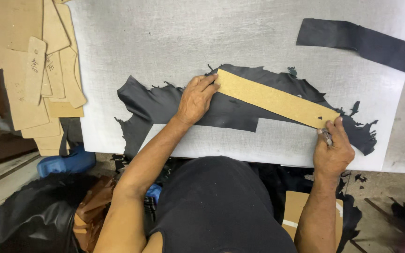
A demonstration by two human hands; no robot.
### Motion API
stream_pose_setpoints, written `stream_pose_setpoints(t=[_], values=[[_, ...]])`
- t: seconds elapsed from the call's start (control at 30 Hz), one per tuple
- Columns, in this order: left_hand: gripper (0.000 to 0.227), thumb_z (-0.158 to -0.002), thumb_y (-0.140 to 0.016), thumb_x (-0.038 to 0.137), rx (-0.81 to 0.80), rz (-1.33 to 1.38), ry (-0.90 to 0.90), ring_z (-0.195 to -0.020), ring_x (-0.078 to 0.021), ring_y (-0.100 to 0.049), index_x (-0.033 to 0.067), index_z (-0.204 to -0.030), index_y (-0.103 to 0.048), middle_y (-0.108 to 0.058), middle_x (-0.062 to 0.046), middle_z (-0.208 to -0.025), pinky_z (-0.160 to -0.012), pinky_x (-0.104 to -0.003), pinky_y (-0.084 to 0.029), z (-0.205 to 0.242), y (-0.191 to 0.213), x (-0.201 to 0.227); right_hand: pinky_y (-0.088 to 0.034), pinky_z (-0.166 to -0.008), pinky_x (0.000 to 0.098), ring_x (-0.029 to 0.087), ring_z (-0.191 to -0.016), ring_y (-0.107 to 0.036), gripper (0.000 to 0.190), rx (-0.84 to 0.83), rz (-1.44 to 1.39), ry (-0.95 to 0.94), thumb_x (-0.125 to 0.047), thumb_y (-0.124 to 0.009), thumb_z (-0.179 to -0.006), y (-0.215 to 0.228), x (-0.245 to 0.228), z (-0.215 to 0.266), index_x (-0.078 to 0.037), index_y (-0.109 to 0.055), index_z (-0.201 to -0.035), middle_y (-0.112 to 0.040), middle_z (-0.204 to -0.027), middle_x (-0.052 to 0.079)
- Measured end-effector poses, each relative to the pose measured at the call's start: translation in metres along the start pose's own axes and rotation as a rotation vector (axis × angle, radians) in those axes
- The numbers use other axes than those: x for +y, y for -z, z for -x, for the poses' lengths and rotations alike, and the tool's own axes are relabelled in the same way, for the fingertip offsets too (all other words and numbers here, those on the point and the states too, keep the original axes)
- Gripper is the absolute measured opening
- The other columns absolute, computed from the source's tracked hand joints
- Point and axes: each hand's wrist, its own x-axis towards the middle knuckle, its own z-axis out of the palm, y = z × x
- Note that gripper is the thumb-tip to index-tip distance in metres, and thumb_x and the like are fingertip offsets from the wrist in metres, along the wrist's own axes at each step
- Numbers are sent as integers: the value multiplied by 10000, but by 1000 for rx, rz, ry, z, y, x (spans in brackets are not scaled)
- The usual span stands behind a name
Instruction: The person places cardboard templates on a large piece of dark fabric and uses a rotary cutter to cut around the templates. They repeatedly reposition the templates and cut multiple fabric pieces, then set the cut pieces aside.
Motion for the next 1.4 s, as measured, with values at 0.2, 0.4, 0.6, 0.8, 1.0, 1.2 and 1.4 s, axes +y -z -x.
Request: stream_pose_setpoints(t=[0.2, 0.4, 0.6, 0.8, 1.0, 1.2, 1.4], values=[[281, -904, -680, -2, -45, -20, -27, -1110, -304, -610, -3, -1181, -727, -661, -146, -1327, -994, -400, -523, -12, 12, 7, -523, -1114, 380, 360, -1303, -661, 285, 9, 31, 18, 45, -736, -957, -3, 0, -1, 35, -736, -1242, -648, -1389, 278], [266, -926, -687, 9, -70, -66, -65, -1136, -339, -600, 10, -1185, -747, -658, -144, -1306, -995, -418, -518, -12, 13, 6, -532, -1069, 338, 292, -1277, -661, 295, -29, -102, -123, 29, -729, -933, 2, 7, -6, 13, -723, -1227, -644, -1386, 219], [243, -971, -685, 29, -105, -102, -5, -1129, -302, -597, 22, -1203, -757, -661, -126, -1333, -988, -387, -531, -9, 9, 9, -540, -1058, 336, 284, -1280, -648, 274, -64, -52, -144, 11, -724, -948, 1, 0, -5, -13, -739, -1220, -641, -1393, 195], [302, -949, -695, 17, -81, -94, 9, -1173, -337, -591, 7, -1250, -716, -629, -155, -1371, -1011, -421, -526, -8, 14, 16, -530, -1071, 350, 293, -1298, -640, 290, -62, -44, -79, 24, -732, -940, 6, 4, -3, 17, -732, -1229, -637, -1416, 214], [443, -899, -774, 166, -142, 55, -94, -1347, -393, -521, 26, -1301, -653, -582, -221, -1387, -1120, -487, -465, 9, 10, 62, -579, -981, 359, 279, -1185, -657, 413, 174, -119, 73, 55, -618, -929, 25, -8, -5, 67, -649, -1340, -630, -1275, 224], [858, -781, -709, 653, -244, -44, 73, -1466, -527, -234, 147, -1457, -554, -303, -340, -1552, -1193, -635, -219, 3, -14, 75, -563, -825, 382, 288, -935, -680, 367, -144, 79, 294, 47, -625, -959, -40, -74, -40, -3, -716, -1311, -681, -1084, 148], [842, -774, -655, 739, -440, -181, 78, -1470, -568, -165, 256, -1454, -543, -233, -362, -1581, -1207, -663, -176, -1, -24, 65, -582, -765, 375, 255, -897, -712, 253, -272, 76, 621, 1, -694, -921, -127, -162, -77, -73, -761, -1154, -687, -1030, 66]])
